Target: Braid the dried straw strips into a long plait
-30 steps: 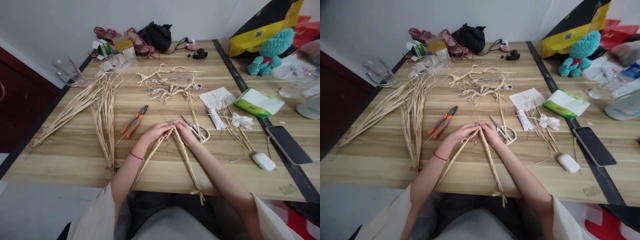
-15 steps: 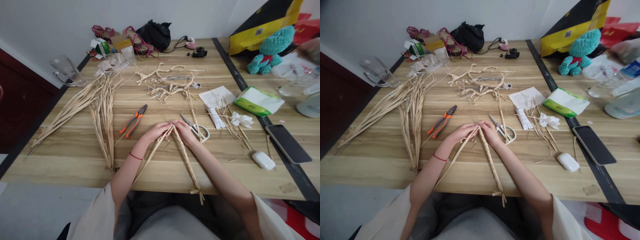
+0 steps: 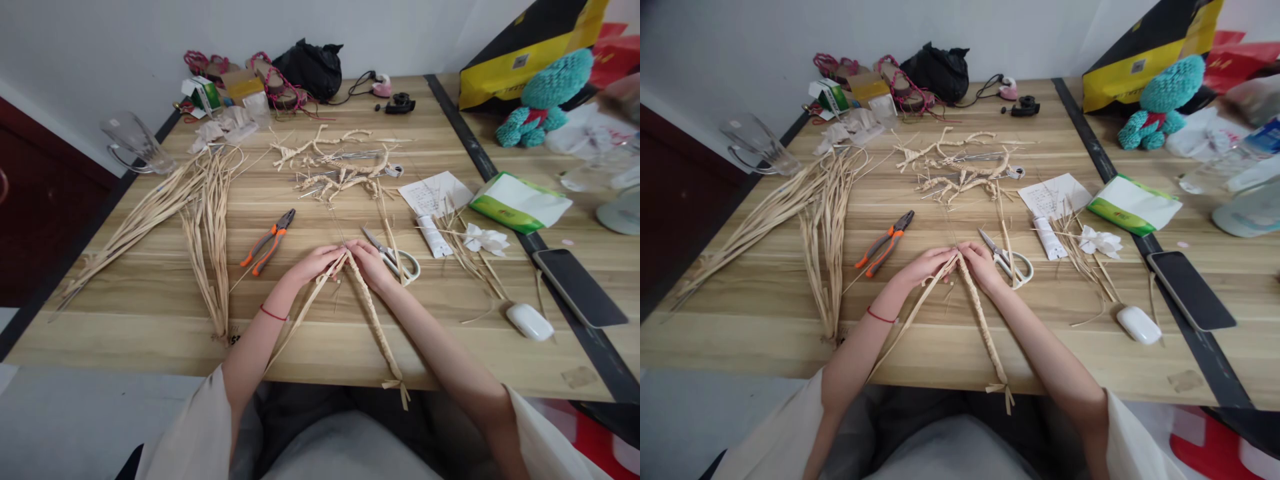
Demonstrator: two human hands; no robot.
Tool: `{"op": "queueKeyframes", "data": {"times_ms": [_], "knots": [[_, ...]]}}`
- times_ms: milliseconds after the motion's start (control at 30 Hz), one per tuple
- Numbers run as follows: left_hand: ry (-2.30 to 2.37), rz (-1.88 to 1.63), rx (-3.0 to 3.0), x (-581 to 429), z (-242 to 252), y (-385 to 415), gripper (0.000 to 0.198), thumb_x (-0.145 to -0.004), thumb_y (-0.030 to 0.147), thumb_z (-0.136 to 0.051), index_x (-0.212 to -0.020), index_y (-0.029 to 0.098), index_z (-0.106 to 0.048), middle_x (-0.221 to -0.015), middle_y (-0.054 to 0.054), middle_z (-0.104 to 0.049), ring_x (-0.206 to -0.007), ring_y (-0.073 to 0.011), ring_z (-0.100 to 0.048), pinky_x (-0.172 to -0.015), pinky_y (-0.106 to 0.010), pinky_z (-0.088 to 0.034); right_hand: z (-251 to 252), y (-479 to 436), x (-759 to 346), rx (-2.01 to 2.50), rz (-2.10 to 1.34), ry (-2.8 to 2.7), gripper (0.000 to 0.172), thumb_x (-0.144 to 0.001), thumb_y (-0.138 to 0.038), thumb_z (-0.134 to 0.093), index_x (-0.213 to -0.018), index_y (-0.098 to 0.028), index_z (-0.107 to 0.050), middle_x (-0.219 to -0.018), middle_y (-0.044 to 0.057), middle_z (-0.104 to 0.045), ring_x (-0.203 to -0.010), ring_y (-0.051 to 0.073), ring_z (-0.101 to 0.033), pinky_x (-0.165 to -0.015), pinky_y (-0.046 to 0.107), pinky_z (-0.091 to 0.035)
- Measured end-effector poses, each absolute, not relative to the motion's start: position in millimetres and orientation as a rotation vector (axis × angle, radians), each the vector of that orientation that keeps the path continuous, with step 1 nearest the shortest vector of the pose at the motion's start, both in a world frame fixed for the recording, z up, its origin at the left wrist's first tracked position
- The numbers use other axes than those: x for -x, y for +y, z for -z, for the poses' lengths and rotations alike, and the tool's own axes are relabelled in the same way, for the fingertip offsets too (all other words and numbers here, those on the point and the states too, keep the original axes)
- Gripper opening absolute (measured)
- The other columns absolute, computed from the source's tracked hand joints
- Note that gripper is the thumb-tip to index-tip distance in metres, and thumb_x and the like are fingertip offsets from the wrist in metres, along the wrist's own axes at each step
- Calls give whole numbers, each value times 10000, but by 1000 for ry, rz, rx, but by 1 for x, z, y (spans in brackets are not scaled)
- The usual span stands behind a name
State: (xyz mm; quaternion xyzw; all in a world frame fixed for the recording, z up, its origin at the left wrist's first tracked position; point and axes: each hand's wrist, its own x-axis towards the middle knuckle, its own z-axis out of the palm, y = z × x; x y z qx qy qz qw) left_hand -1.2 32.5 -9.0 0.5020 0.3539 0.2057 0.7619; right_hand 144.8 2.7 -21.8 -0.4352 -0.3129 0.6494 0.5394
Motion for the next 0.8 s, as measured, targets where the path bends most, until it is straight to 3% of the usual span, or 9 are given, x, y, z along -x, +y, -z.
{"op": "queueKeyframes", "data": {"times_ms": [800], "knots": [[805,-469,-1087,0,5,30,380,-785,496,-584,-822,120,-555,-596,33,-477,-491,-60,-449,-466,-197,-440,22,2,-145,1002,-1560,-738,207,-665,-392,-721,-695,-207,-634,-627,-20,-643,-610,135,-582,-657,278,-470]]}}
